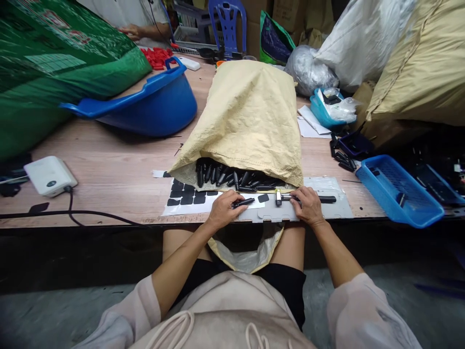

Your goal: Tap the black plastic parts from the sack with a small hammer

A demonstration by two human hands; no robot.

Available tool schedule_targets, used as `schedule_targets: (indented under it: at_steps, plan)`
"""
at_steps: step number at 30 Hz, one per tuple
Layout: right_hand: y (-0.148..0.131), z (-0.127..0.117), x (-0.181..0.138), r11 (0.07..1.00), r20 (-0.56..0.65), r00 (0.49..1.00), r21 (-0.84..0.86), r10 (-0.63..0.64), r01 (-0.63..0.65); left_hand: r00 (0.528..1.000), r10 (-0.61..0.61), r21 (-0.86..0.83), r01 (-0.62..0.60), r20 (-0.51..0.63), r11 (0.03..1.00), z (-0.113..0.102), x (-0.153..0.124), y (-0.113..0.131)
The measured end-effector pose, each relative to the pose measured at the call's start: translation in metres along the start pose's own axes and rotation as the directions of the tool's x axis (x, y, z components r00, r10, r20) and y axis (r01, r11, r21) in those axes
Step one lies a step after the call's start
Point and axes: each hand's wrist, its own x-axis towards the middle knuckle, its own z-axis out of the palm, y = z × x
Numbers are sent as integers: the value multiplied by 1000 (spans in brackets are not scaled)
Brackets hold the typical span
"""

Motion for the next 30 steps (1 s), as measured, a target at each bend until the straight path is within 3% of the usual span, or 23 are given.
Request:
schedule_targets:
  at_steps: [5, 9, 12, 15, 19, 24, 30]
  plan:
    - [-18, -10, 3, 995, -11, 1000, 101, -13, 14, 999, -37, -21, 37, 22, 999, 0, 3, 0]
    - [-76, -12, 9, 970, -88, 994, 241, 60, -37, 998, -62, -54, 63, 26, 997, -1, 4, 3]
    - [-120, -8, 16, 938, -57, 986, 321, 157, -131, 996, -85, -74, 86, 21, 994, -1, 5, 4]
    - [-146, -6, 22, 918, -42, 976, 351, 215, -187, 995, -92, -87, 94, 27, 992, -1, 5, 3]
    - [-159, -3, 21, 918, -104, 969, 356, 222, -172, 996, -79, -91, 82, 35, 993, 0, 5, 1]
    - [-161, 4, 15, 959, -43, 981, 224, 189, -175, 997, -81, -76, 82, 19, 994, 1, 5, 1]
    - [-159, 2, 10, 949, -128, 965, 251, 228, -191, 998, -54, -95, 56, 24, 994, -1, 4, 2]
